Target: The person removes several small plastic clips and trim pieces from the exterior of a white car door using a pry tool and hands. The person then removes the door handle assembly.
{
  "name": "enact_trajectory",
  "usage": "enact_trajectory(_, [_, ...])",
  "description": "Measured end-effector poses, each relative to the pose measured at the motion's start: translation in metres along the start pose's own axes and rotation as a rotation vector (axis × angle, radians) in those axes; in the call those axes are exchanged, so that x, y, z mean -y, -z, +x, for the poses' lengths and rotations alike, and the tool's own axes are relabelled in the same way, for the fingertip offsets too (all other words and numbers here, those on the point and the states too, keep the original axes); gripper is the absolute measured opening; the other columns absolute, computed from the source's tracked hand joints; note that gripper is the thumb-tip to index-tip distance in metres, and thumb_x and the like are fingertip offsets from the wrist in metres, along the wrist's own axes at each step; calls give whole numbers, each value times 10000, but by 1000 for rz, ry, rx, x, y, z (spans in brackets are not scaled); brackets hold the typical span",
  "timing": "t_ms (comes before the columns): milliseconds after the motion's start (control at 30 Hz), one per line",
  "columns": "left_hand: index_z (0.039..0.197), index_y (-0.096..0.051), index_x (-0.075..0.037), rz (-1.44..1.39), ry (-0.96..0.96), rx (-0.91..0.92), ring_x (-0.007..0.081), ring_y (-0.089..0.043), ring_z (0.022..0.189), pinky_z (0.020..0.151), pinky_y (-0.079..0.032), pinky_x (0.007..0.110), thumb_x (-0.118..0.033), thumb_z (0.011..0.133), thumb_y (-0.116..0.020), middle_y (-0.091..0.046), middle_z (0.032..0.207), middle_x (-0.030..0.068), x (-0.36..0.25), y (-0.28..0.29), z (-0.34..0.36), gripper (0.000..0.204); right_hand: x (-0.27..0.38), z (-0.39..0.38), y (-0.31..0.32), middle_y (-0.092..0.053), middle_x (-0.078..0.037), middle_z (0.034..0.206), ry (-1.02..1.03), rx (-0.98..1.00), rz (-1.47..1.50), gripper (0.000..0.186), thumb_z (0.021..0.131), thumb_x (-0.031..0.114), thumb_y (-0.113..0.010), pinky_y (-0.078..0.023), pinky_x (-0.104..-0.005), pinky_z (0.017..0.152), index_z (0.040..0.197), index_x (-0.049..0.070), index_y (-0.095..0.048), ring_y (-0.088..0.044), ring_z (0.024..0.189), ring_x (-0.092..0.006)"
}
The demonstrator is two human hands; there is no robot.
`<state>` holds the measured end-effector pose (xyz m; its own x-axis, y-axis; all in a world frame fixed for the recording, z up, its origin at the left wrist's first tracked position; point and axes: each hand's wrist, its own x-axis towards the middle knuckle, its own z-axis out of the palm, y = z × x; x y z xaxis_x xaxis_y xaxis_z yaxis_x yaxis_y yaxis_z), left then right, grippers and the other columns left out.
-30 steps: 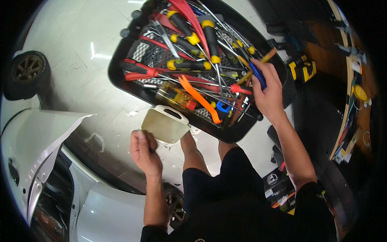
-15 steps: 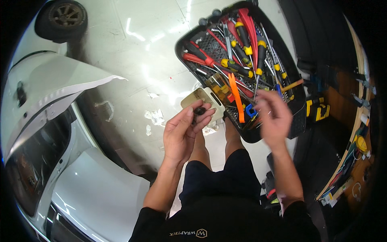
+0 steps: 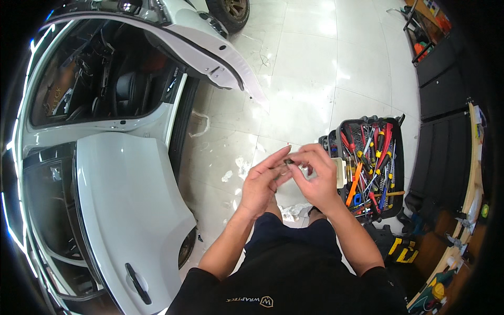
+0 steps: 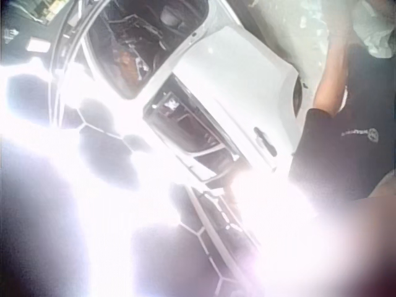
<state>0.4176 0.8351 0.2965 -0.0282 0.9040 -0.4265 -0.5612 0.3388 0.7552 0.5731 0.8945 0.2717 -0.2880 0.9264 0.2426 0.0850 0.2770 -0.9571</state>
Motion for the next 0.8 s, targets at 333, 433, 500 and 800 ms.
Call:
enact_trajectory(333, [1365,-511,113,174,-16,-53,332,-668,1138,1015,-539,384,33,913,-361,-641,1235,268,-97,128,25,482,-27,170,-184,-636,-126,911,-39,-550,657,150,899,-22,-695,-589,-260,568,914,-46,-548,-667,765,-141])
enact_trajectory(433, [1360,-507,123,215,37,-117,329,-676,1108,989,-549,380,60,885,-352,-642,1217,275,-122,170,18,504,-26,218,-224,-631,-143,907,-104,-736,629,153,902,-24,-681,-570,-273,549,912,-39,-529,-644,725,-141])
enact_trajectory(500, [1350,-522,110,220,77,-144,326,-682,1094,989,-554,377,59,899,-352,-649,1200,265,-130,199,14,484,-25,234,-242,-632,-145,904,-122,-822,564,159,899,-23,-682,-563,-275,556,919,-39,-526,-640,717,-141])
enact_trajectory(800, [1340,-522,113,223,153,-155,311,-690,1057,951,-560,360,64,881,-351,-665,1161,245,-153,242,27,493,-55,262,-274,-593,-135,1044,98,-1027,212,143,919,-22,-668,-609,-261,574,950,-50,-532,-629,745,-138])
